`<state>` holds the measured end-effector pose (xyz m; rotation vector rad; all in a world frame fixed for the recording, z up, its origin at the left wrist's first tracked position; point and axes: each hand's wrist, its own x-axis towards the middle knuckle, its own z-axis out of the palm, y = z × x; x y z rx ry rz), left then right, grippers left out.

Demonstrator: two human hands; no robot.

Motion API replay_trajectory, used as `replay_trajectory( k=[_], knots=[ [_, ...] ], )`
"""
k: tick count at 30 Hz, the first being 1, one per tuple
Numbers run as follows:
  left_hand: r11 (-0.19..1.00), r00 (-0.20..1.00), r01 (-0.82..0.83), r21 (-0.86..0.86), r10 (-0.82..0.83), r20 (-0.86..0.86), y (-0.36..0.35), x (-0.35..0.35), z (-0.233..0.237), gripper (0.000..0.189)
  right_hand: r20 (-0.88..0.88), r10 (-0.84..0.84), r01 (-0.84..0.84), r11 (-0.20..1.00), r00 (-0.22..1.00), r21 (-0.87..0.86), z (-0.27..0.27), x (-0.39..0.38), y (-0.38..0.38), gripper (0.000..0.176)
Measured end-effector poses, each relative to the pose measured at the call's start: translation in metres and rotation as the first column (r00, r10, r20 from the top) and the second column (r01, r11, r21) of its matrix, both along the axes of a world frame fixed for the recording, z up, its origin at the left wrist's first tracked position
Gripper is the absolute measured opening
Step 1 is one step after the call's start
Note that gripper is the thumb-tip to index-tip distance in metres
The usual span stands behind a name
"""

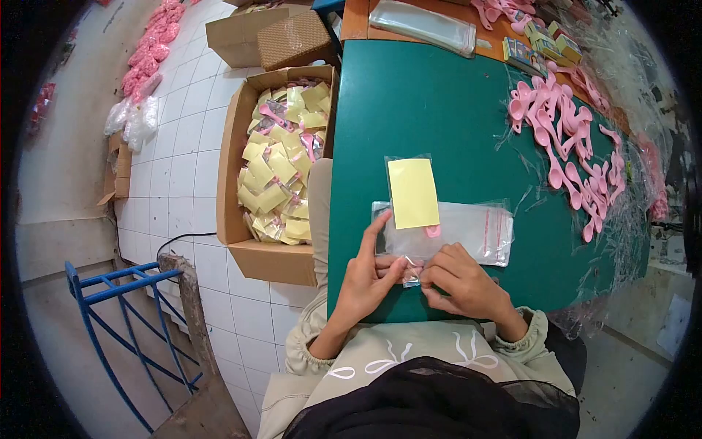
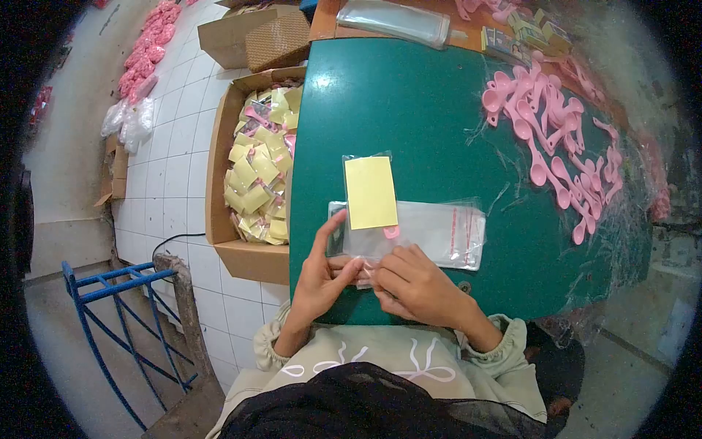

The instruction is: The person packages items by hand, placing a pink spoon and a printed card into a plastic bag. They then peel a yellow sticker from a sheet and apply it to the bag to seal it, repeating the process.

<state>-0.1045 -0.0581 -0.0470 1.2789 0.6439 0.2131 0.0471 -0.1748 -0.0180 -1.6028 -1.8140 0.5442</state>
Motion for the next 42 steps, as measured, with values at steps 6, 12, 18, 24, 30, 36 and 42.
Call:
replay_trajectory(
  k=[6,12,18,24,30,36,42],
  knots=[
    [0.994,0.999,0.022,-0.109,-0.017,0.042,0.001,-0.003,-0.004,0.059,-0.354,-0.222,0.188,0.974,0.909,-0.128,0.013,0.041,-0.025,0.018],
    [0.988,0.990,0.130,-0.077,-0.126,0.059,0.006,-0.004,0.001,0.039,-0.126,-0.424,0.405,0.902,0.897,-0.149,0.071,0.140,-0.080,0.016],
    [0.973,0.979,0.196,-0.120,-0.187,0.081,0.008,-0.005,-0.001,0.030,0.662,-0.702,0.961,0.252,0.264,-0.116,0.038,0.344,-0.159,0.021],
    [0.951,0.984,0.148,-0.270,-0.115,0.134,0.010,-0.008,0.002,0.025,0.829,-0.557,0.974,0.161,-0.045,0.161,0.076,0.212,-0.122,0.024],
    [0.900,0.972,0.203,-0.386,-0.139,0.187,0.009,-0.007,0.018,0.023,0.061,-0.416,0.416,0.909,0.908,-0.002,0.014,0.024,-0.036,0.055],
    [0.878,0.939,0.303,-0.372,-0.209,0.272,0.017,-0.027,0.026,0.037,-0.086,-0.274,0.283,0.951,0.958,0.126,-0.009,0.004,-0.011,0.027],
    [0.911,0.981,0.194,0.364,-0.182,-0.067,0.011,-0.019,0.020,0.026,-0.201,-0.291,0.296,0.955,0.935,-0.002,-0.009,0.004,-0.017,0.022]
  ],
)
